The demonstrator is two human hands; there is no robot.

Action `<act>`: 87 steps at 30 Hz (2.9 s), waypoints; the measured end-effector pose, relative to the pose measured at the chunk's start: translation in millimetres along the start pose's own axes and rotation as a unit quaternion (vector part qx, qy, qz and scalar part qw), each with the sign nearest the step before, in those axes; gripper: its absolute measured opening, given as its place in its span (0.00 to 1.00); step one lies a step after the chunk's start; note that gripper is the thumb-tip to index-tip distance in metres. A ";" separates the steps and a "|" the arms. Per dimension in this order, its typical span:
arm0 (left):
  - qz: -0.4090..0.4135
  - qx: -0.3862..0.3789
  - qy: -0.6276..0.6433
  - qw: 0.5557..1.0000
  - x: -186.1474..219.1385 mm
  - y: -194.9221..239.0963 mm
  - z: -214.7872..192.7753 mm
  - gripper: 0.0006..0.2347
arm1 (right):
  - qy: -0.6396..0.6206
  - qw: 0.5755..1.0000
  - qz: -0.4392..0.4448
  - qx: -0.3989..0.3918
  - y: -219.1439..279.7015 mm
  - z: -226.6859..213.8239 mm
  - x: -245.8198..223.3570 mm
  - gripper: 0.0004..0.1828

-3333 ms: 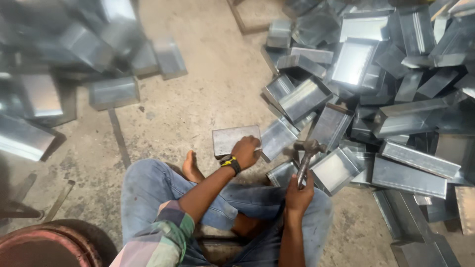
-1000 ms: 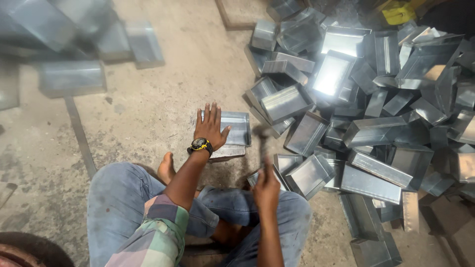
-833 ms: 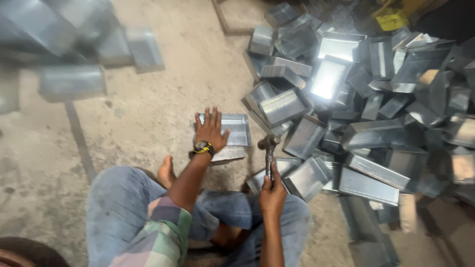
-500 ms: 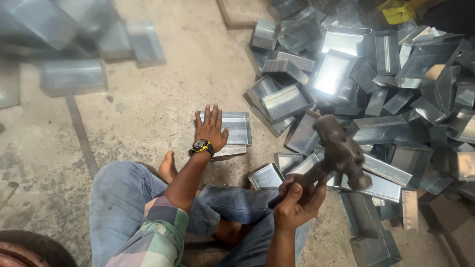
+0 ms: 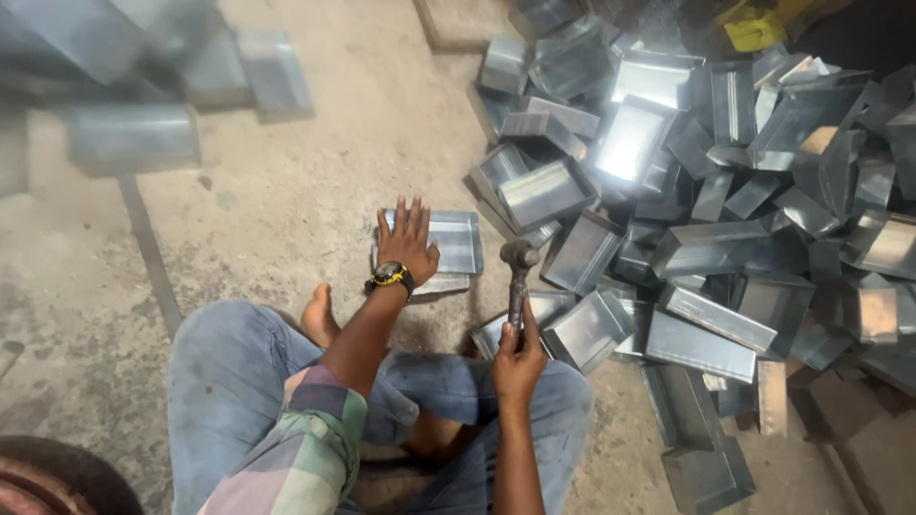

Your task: The person sits on the floor and uses a hammer to flatten or shape the edges of small metal boxes, handling them one at a time from a large pile.

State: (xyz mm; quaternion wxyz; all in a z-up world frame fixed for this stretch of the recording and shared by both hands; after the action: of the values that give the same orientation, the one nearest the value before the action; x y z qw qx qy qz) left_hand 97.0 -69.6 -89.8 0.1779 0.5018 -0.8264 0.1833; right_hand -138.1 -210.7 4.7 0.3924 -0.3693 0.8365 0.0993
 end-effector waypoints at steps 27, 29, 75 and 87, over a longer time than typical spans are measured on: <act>-0.039 -0.015 0.040 0.998 27.3 39.7 -42.4 0.19 | 0.061 0.997 0.042 -0.015 -13.8 16.4 3.6 0.26; -0.058 -0.009 0.071 0.996 22.4 24.2 -45.6 0.12 | 0.074 0.997 0.009 0.004 -15.9 11.7 17.6 0.26; 0.005 -0.101 -0.004 0.995 18.1 14.0 -33.6 0.45 | -0.027 0.996 -0.076 -0.024 -6.4 22.7 -20.0 0.25; 0.045 -0.067 0.039 0.996 33.0 72.4 -31.2 0.45 | -0.068 0.992 -0.102 -0.015 1.9 2.0 -57.9 0.26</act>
State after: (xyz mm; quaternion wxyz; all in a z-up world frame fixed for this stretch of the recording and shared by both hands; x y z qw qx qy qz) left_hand 21.4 -48.8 -55.9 0.2348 0.4431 -0.8513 0.1546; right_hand -114.0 -177.2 45.3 0.4507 -0.4512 0.7643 0.0956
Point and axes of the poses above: each hand's wrist, its own y-axis away from the middle knuckle, its own z-axis out of the palm, x = y × z, the point moved 5 cm from there along -y, towards the middle knuckle, and after that the axes turned 11 degrees about y, right-handed, at the moved point
